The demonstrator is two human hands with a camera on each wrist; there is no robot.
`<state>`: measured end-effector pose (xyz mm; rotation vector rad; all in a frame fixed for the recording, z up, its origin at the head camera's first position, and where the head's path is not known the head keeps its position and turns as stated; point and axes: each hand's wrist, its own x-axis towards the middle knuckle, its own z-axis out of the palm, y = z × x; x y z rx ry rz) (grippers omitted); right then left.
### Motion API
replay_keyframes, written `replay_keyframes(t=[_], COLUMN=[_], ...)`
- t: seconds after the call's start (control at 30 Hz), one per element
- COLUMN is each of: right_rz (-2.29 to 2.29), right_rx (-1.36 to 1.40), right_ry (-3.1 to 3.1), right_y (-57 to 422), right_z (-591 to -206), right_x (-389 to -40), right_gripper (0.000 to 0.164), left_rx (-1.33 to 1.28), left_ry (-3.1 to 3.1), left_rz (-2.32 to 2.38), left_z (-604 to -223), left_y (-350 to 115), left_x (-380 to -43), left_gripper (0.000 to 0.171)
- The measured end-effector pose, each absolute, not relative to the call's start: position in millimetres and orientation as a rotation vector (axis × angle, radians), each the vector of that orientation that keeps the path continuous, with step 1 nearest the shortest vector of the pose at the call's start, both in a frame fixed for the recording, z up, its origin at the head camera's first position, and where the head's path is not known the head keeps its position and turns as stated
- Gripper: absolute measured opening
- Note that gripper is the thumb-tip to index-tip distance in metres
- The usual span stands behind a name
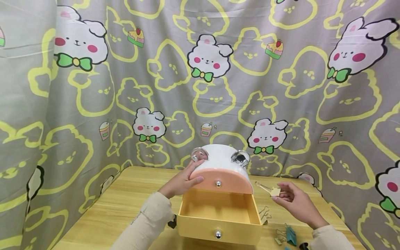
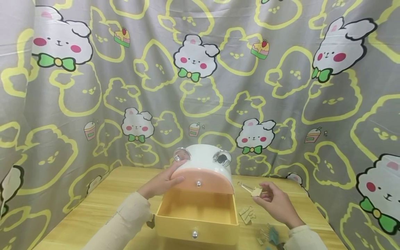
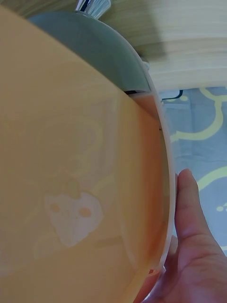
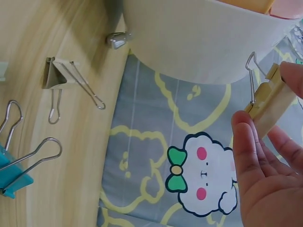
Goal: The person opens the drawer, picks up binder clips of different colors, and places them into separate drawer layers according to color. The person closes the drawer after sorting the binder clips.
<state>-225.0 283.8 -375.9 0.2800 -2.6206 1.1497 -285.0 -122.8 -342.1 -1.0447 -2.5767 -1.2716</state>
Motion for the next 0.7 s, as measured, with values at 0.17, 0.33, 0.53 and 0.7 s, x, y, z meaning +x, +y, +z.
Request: replay_keyframes(t=[0.17, 0.33, 0.53, 0.7], right_rz=[1.159, 1.193, 1.218, 1.234], right_rx=[0.297, 0.334, 0.371, 0.414], right_ry=[-2.582, -2.542, -2.511, -2.483], right_y=[281, 277, 274, 271], right_z=[-371, -366, -362, -359], right_x=[-222, -217, -210, -206], right_gripper=[0.057, 0.054, 0.051, 0.048], left_rx=[-1.043, -1.042, -1.049, -1.033], left_ry=[-2.576, -2.572, -2.565, -2.578], left_rz=[-1.272, -1.269, -1.259, -1.266], left_z=[-342, -342, -341, -341], left_y=[-123, -124, -123, -123], left_x=[-284, -284, -284, -283], left_gripper=[0.064, 0.064, 0.064, 0.064])
